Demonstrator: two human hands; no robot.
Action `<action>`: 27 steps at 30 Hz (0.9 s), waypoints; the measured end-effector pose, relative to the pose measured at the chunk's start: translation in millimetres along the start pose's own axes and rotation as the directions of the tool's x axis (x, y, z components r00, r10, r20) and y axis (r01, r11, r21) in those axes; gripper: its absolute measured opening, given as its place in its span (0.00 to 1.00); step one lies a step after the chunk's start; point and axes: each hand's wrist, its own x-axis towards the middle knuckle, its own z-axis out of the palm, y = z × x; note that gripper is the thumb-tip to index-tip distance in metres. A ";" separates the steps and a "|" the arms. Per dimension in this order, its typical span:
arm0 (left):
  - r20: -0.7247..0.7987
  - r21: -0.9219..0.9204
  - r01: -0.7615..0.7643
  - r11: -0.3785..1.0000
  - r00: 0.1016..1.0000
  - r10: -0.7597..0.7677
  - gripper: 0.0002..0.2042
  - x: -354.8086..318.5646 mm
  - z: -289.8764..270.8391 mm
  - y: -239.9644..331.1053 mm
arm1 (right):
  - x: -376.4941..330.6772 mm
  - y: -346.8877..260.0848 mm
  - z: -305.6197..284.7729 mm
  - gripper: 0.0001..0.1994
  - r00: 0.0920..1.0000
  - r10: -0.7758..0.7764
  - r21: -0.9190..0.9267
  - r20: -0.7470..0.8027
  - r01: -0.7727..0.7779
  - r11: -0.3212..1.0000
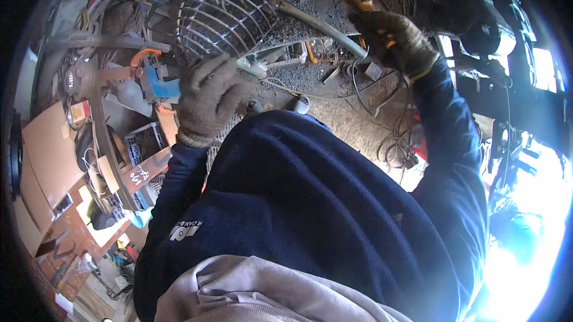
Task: The person uses an angle grinder to smooth the edges of a metal cage, hammers the cage to adjust its shape, and then uses a welding tool to join the metal rods.
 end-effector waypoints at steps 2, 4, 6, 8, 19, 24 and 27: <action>0.016 -0.125 0.033 0.992 0.999 -0.031 0.21 3.3 11.6 16.3 | -5.1 16.5 31.5 0.22 0.989 -0.118 -0.037 -0.088 0.115 0.993; -0.009 -0.248 0.004 0.969 1.000 -0.006 0.23 11.1 3.6 21.9 | -21.3 27.5 54.8 0.19 0.967 -0.228 -0.202 -0.118 0.201 0.958; -0.020 -0.436 -0.003 0.900 1.000 -0.006 0.30 16.0 14.0 29.9 | -36.7 55.7 75.9 0.19 0.909 -0.336 -0.325 -0.246 0.249 0.912; 0.026 -0.670 0.111 0.734 0.992 -0.126 0.34 37.6 30.7 46.2 | -58.1 85.8 94.7 0.26 0.856 -0.436 -0.308 -0.279 0.351 0.885; 0.265 -0.961 0.227 -0.156 0.918 -0.295 0.30 42.9 79.8 116.1 | -122.6 154.3 147.8 0.30 0.869 -0.437 -0.286 -0.233 0.368 0.885; 0.308 -0.951 0.287 -0.112 0.881 -0.359 0.27 31.1 102.8 127.3 | -133.0 125.1 143.9 0.25 0.957 -0.134 -0.267 -0.256 0.063 0.962; 0.311 -0.939 0.342 0.017 0.872 -0.379 0.27 38.5 111.2 134.5 | -118.4 122.0 122.0 0.18 0.930 -0.135 -0.417 -0.341 -0.022 0.909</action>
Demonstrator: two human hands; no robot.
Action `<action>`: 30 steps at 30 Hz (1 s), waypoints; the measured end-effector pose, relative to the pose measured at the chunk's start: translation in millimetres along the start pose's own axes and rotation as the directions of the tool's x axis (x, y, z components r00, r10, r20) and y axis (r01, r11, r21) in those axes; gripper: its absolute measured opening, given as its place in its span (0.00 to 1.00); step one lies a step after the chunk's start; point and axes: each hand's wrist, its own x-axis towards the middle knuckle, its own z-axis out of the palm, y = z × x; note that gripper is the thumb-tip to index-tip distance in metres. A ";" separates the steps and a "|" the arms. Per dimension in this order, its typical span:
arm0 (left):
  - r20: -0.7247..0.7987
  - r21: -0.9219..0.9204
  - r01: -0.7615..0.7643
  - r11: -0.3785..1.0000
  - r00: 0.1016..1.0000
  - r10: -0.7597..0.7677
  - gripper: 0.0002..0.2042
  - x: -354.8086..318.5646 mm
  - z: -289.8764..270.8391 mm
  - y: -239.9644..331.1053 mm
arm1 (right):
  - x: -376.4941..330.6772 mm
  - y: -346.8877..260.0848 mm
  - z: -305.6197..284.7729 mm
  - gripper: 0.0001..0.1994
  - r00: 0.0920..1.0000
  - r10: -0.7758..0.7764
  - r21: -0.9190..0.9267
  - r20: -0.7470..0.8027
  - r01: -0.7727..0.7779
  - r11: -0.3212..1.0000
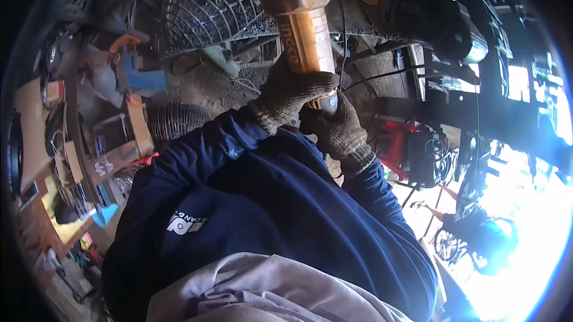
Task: The person uses an angle grinder to smooth the edges of a metal cage, hammers the cage to adjust its shape, and then uses a welding tool to join the metal rods.
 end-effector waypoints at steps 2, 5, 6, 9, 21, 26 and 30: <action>-0.003 -0.076 -0.057 0.995 0.998 0.057 0.28 10.3 8.2 -16.7 | 8.7 11.4 -7.9 0.15 0.985 -0.169 -0.006 0.024 0.169 0.986; -0.146 0.110 -0.052 0.993 0.987 0.068 0.30 19.3 24.2 -15.2 | 19.7 16.5 -28.2 0.17 0.988 -0.148 0.015 0.038 0.148 0.989; -0.149 0.175 -0.049 0.983 0.986 0.076 0.30 25.1 25.9 -15.7 | 26.7 14.5 -34.7 0.18 0.989 -0.139 0.018 0.057 0.138 0.990; -0.193 0.089 -0.024 0.996 0.980 0.041 0.32 35.1 32.9 -29.0 | 42.9 22.1 -52.9 0.22 0.973 -0.186 0.038 0.138 0.182 0.983; -0.200 0.168 -0.026 0.985 0.978 0.059 0.36 46.5 36.7 -30.9 | 83.0 -5.1 -107.8 0.45 0.883 -0.450 0.304 0.132 0.396 0.867; -0.049 0.414 0.014 0.910 0.999 0.007 0.38 45.1 41.4 1.4 | 93.3 -81.6 -77.8 0.47 0.841 -0.468 0.047 0.272 0.474 0.879; 0.104 0.646 -0.073 0.760 0.995 0.008 0.32 34.0 21.2 19.1 | 99.4 -69.5 -74.6 0.39 0.899 -0.366 0.025 0.243 0.371 0.928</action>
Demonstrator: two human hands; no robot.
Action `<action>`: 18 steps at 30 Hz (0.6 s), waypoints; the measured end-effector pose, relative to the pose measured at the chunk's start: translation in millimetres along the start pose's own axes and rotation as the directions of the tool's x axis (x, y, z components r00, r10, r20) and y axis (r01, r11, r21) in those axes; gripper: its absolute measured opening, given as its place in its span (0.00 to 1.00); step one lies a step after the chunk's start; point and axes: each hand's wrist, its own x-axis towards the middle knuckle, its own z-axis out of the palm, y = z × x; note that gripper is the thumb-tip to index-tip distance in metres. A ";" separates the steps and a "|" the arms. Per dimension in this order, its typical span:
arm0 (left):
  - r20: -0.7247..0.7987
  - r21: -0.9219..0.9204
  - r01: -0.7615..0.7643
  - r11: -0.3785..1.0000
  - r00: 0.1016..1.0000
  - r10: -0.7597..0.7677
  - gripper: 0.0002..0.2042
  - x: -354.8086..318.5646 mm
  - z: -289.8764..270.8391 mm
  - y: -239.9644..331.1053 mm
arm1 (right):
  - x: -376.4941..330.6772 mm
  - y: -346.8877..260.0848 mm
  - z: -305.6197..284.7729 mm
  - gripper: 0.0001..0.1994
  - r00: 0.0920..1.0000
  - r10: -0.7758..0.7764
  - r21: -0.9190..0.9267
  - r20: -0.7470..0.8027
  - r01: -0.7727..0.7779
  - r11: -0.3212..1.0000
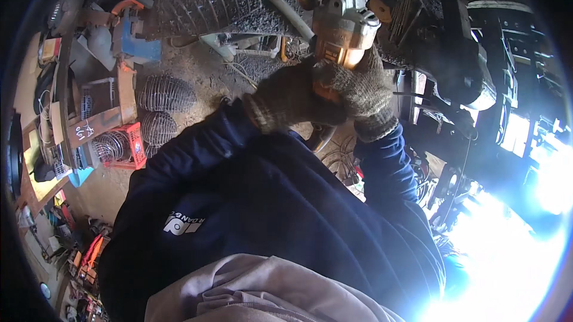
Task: The person uses an angle grinder to smooth the edges of a metal cage, hammers the cage to adjust its shape, and then uses a welding tool to join the metal rods.
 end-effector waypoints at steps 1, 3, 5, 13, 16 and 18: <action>0.154 0.176 0.006 0.984 0.987 -0.034 0.29 -6.5 -14.4 -8.9 | -0.8 5.2 1.5 0.37 1.000 -0.008 0.009 -0.007 0.008 1.000; 0.277 0.445 0.073 0.893 0.936 -0.215 0.22 -23.6 -58.0 -9.3 | -5.2 10.6 4.1 0.35 0.998 -0.055 0.055 -0.010 0.055 0.997; 0.055 0.502 0.181 0.845 0.969 -0.241 0.17 -35.4 -118.2 -1.0 | -8.9 19.7 0.5 0.32 0.991 -0.128 0.081 -0.030 0.130 0.988; -0.360 0.767 0.413 0.492 0.910 -0.205 0.52 47.8 -203.9 -31.7 | -22.3 55.4 14.4 0.35 0.998 0.056 -0.084 -0.039 -0.059 0.995; -0.323 0.779 0.372 0.505 0.928 -0.185 0.53 54.0 -198.4 -47.0 | -24.0 67.4 21.4 0.37 0.986 0.164 -0.006 -0.006 -0.164 0.986; -0.316 0.788 0.369 0.492 0.929 -0.191 0.52 48.5 -204.8 -46.7 | -26.8 65.4 28.7 0.38 0.992 0.129 -0.158 0.005 -0.127 0.979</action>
